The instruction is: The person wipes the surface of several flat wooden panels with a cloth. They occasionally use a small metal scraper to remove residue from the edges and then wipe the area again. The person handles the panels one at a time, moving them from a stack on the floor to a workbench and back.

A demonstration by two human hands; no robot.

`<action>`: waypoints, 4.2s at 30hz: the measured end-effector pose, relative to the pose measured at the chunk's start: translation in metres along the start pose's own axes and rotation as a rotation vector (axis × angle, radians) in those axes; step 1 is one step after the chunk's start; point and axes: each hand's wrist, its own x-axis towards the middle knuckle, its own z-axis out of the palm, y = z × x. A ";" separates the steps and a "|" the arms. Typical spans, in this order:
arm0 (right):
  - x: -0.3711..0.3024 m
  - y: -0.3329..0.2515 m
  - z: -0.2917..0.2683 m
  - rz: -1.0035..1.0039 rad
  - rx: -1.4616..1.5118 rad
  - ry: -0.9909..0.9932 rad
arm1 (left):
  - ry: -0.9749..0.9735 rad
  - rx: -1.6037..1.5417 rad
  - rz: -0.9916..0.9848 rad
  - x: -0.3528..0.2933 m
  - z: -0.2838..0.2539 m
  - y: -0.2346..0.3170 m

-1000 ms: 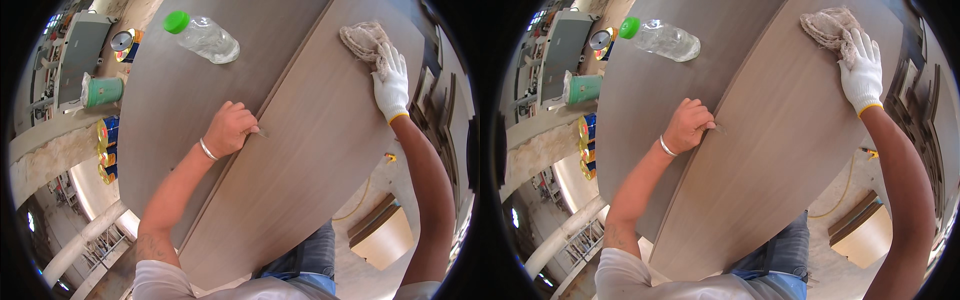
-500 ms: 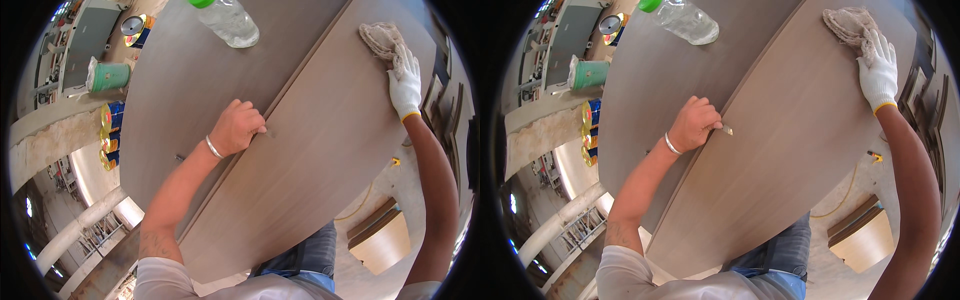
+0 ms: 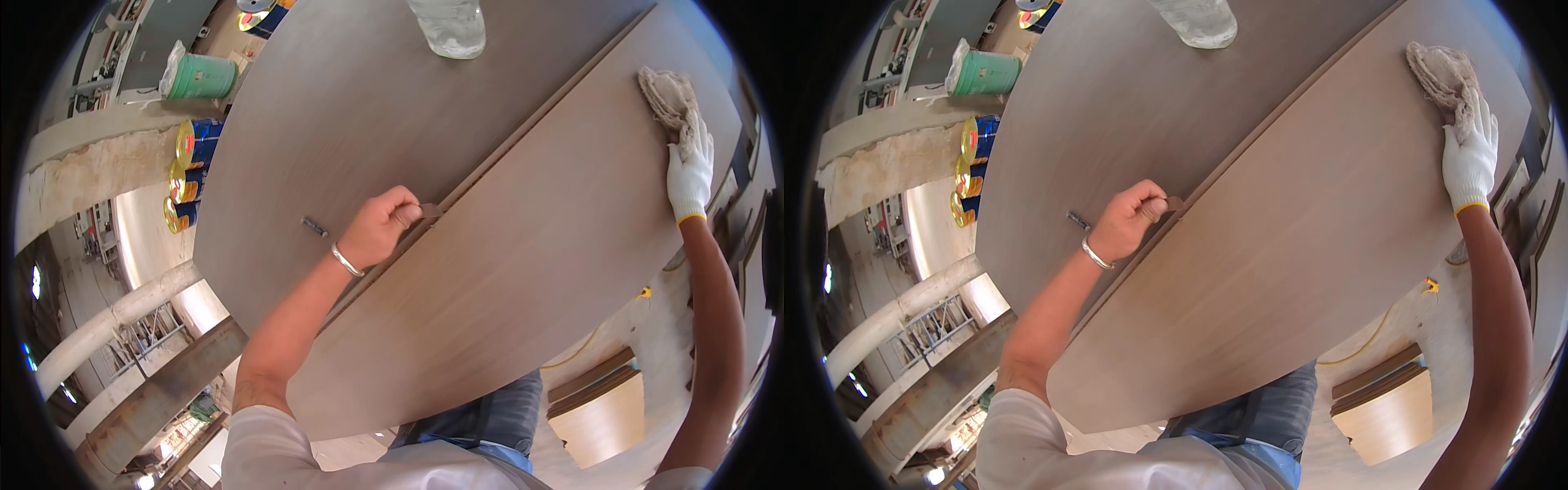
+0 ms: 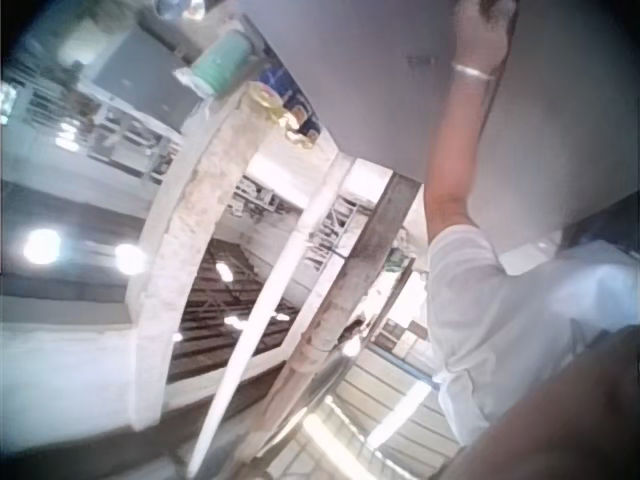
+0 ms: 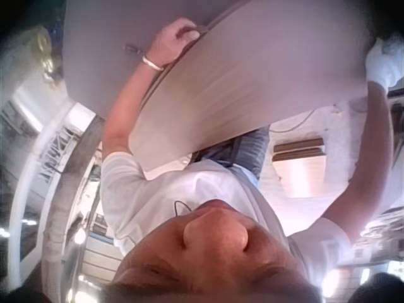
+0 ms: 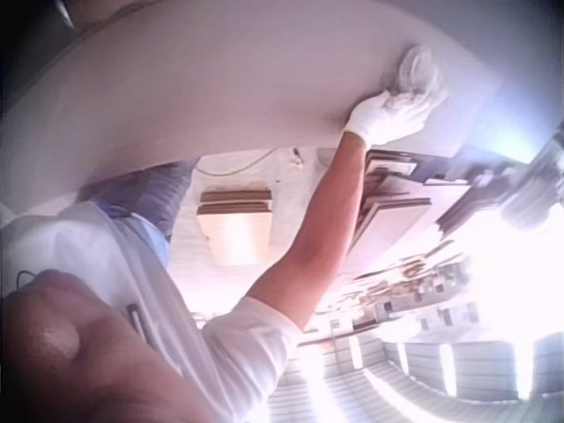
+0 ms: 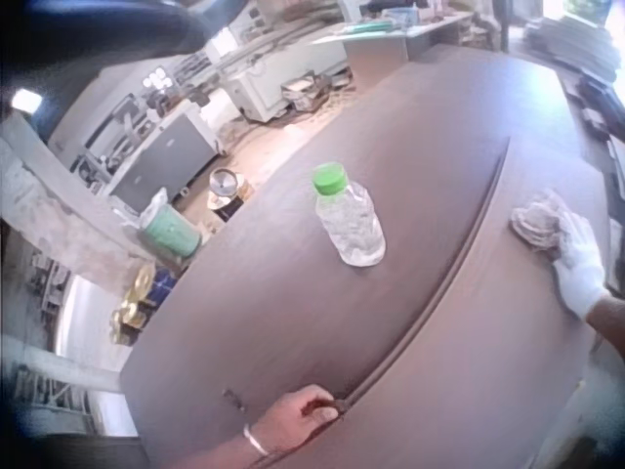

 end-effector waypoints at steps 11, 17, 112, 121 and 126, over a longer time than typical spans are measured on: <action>0.002 -0.003 -0.001 -0.002 0.080 0.009 | 0.312 0.007 -0.146 0.009 -0.009 0.014; -0.001 -0.011 -0.008 -0.153 0.037 0.095 | 0.784 0.180 -0.090 0.023 -0.070 0.018; 0.042 -0.017 -0.066 -0.079 0.476 -0.103 | 0.190 -0.178 -0.141 0.446 0.189 0.276; 0.040 -0.009 -0.065 -0.061 0.447 -0.103 | 0.179 -0.171 -0.180 0.427 0.197 0.282; 0.044 -0.018 -0.068 -0.065 0.476 -0.108 | 0.183 -0.267 -0.170 0.477 0.203 0.311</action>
